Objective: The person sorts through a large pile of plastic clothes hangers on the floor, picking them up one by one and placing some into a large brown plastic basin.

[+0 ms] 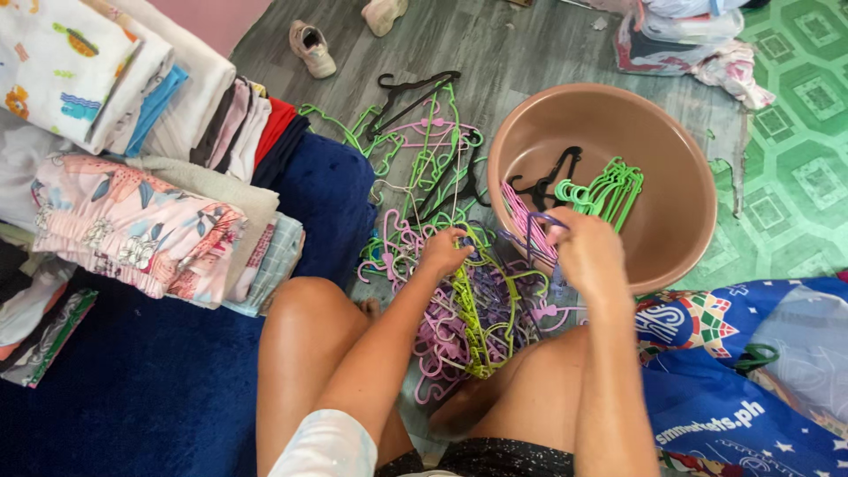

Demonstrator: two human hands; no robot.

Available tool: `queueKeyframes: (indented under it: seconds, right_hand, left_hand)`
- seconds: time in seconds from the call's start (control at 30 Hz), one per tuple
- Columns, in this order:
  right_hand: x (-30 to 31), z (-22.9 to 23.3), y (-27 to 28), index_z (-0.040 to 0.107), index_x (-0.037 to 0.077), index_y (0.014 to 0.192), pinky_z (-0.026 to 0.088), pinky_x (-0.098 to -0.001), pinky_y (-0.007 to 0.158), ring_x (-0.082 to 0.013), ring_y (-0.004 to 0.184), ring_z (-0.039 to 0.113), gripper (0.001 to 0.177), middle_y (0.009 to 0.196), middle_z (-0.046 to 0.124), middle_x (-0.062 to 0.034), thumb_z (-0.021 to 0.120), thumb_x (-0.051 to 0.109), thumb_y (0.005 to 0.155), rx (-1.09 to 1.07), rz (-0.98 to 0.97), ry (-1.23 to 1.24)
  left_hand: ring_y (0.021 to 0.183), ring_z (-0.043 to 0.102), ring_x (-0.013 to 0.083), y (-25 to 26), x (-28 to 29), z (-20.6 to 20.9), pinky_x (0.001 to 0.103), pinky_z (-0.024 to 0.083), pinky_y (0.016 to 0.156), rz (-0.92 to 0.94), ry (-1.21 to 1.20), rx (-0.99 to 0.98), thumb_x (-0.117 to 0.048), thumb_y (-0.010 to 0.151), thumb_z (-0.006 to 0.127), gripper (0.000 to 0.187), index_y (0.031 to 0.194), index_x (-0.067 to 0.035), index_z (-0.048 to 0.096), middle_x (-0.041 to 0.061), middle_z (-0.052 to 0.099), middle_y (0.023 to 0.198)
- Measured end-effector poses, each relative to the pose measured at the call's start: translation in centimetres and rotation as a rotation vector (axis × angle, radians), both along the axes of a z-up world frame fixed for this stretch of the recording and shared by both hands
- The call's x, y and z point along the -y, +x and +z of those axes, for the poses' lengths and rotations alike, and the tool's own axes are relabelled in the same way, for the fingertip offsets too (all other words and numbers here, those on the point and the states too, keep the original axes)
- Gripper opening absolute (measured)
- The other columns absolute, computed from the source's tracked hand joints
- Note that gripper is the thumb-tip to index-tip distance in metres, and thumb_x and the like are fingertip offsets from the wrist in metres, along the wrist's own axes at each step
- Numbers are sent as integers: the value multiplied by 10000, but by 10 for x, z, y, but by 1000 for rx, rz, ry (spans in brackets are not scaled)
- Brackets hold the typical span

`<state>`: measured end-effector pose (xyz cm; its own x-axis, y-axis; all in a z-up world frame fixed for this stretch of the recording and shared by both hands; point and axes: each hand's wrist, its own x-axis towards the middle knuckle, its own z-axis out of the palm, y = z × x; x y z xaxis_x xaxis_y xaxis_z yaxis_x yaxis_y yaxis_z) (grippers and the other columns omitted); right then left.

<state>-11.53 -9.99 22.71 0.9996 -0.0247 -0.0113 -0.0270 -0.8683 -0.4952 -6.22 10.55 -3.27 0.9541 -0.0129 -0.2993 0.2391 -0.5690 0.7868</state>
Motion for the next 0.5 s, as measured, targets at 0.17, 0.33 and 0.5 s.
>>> queueKeyframes:
  seconds: [0.17, 0.33, 0.5]
  right_hand:
    - [25, -2, -10, 748, 190, 1178, 534, -458, 800, -347, 847, 690, 308, 880, 724, -137, 590, 101, 930, 65, -8, 58]
    - [-25, -60, -7, 763, 117, 1135, 543, -473, 813, -351, 872, 688, 307, 1022, 732, -192, 600, 49, 884, 217, 187, 24]
    - [-104, -106, -26, 714, 77, 1024, 539, -526, 817, -401, 893, 694, 144, 945, 732, -202, 613, 124, 934, 39, 159, -119]
  left_hand:
    - [1135, 688, 333, -23, 13, 39, 435, 532, 985, -232, 146, 1, -328, 819, 789, 436, 1236, -219, 719, 146, 736, 1180]
    - [1140, 666, 349, -28, 24, 47, 471, 516, 980, -317, 279, -169, -340, 820, 766, 434, 1237, -242, 701, 148, 705, 1192]
    - [1126, 676, 374, -21, 3, -38, 471, 523, 972, -296, 109, -78, -395, 928, 704, 345, 1196, -181, 738, 207, 725, 1198]
